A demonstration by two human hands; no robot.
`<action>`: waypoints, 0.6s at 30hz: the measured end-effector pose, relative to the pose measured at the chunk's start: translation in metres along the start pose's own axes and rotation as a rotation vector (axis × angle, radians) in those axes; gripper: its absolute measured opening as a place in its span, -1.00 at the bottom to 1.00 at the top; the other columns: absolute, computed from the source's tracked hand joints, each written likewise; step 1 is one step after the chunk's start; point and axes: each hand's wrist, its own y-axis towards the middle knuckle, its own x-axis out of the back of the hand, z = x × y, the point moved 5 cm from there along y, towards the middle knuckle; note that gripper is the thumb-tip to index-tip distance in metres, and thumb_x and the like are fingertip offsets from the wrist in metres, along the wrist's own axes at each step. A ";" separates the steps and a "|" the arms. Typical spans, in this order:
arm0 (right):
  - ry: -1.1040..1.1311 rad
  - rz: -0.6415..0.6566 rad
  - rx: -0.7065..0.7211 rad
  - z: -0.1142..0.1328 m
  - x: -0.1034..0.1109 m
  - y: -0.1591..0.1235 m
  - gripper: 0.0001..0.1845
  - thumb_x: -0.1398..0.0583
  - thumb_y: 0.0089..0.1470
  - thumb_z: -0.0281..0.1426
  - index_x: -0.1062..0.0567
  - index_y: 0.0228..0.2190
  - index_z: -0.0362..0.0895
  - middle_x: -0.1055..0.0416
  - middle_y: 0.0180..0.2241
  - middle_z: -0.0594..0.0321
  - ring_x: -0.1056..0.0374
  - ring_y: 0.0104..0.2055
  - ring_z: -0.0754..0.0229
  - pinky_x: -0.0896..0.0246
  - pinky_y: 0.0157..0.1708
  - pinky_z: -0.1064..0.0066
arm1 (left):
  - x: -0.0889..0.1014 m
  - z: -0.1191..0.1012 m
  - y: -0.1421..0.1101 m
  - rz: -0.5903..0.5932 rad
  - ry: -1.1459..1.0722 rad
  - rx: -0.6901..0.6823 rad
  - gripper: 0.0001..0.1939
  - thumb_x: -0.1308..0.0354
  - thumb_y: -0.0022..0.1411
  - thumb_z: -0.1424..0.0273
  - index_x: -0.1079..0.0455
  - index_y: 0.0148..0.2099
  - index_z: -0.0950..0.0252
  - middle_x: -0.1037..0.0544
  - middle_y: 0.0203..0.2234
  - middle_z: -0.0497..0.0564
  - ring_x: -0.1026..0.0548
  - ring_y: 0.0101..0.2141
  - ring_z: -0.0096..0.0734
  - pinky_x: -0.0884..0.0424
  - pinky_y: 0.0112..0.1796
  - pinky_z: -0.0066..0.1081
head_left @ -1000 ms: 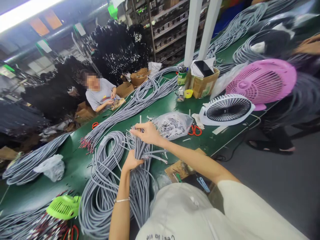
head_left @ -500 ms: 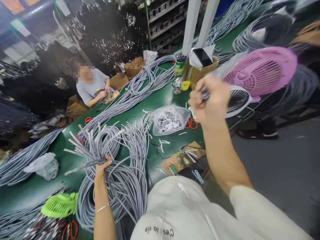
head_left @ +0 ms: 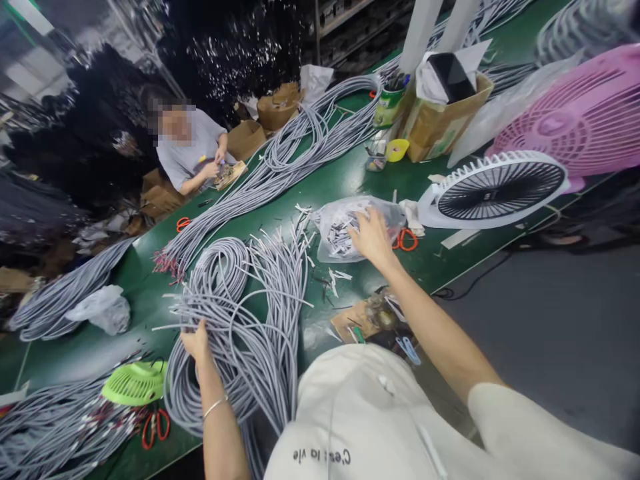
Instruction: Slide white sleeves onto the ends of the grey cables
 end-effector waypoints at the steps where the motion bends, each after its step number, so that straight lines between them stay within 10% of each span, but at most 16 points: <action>1: 0.003 0.002 0.028 0.007 -0.001 -0.009 -0.61 -0.02 0.06 -0.39 -0.43 -0.11 -0.25 -0.32 -0.03 -0.16 -0.25 -0.02 -0.11 -0.16 -0.07 0.13 | 0.006 -0.004 -0.007 -0.073 0.030 -0.054 -0.61 -0.27 -0.19 0.44 -0.21 -0.26 0.25 -0.41 -0.28 0.09 -0.34 0.02 0.03 -0.15 0.08 0.02; 4: 0.020 0.074 -0.001 0.013 -0.009 -0.029 -0.57 0.12 0.13 -0.42 -0.45 -0.13 -0.22 -0.42 -0.21 -0.09 -0.34 -0.15 -0.04 -0.19 -0.13 0.16 | 0.006 -0.029 -0.041 -0.153 0.128 -0.339 -0.67 -0.13 0.00 0.43 -0.24 -0.12 0.31 -0.39 -0.12 0.18 -0.32 0.04 -0.05 -0.15 0.09 -0.10; 7: -0.047 0.107 -0.079 0.002 -0.018 -0.027 -0.59 0.06 0.11 -0.36 -0.44 -0.12 -0.23 -0.42 -0.25 -0.11 -0.33 -0.18 -0.10 -0.19 -0.19 0.11 | -0.039 -0.050 -0.079 0.242 0.269 -0.555 -0.76 -0.03 0.13 0.41 -0.31 -0.13 0.37 -0.45 -0.14 0.21 -0.39 -0.02 -0.13 -0.22 0.04 -0.20; 13: -0.145 0.002 0.111 -0.003 -0.028 -0.004 -0.47 -0.09 -0.02 -0.29 -0.37 -0.04 -0.34 -0.25 -0.06 -0.28 -0.14 -0.02 -0.26 -0.11 -0.13 0.00 | -0.132 -0.050 -0.132 0.637 0.823 -0.527 -0.23 -0.30 -0.08 0.11 -0.29 0.03 0.61 -0.47 -0.14 0.50 -0.42 -0.05 0.13 -0.23 -0.03 -0.13; 18: -0.018 -0.060 0.221 0.005 -0.041 -0.035 -0.67 -0.04 0.02 -0.29 -0.47 -0.25 -0.18 -0.30 -0.17 -0.12 -0.18 -0.09 -0.14 -0.12 -0.06 0.00 | -0.154 -0.050 -0.157 0.731 0.912 -0.462 -0.21 -0.38 -0.17 0.17 -0.30 0.02 0.61 -0.49 -0.15 0.48 -0.44 -0.06 0.08 -0.23 -0.03 -0.20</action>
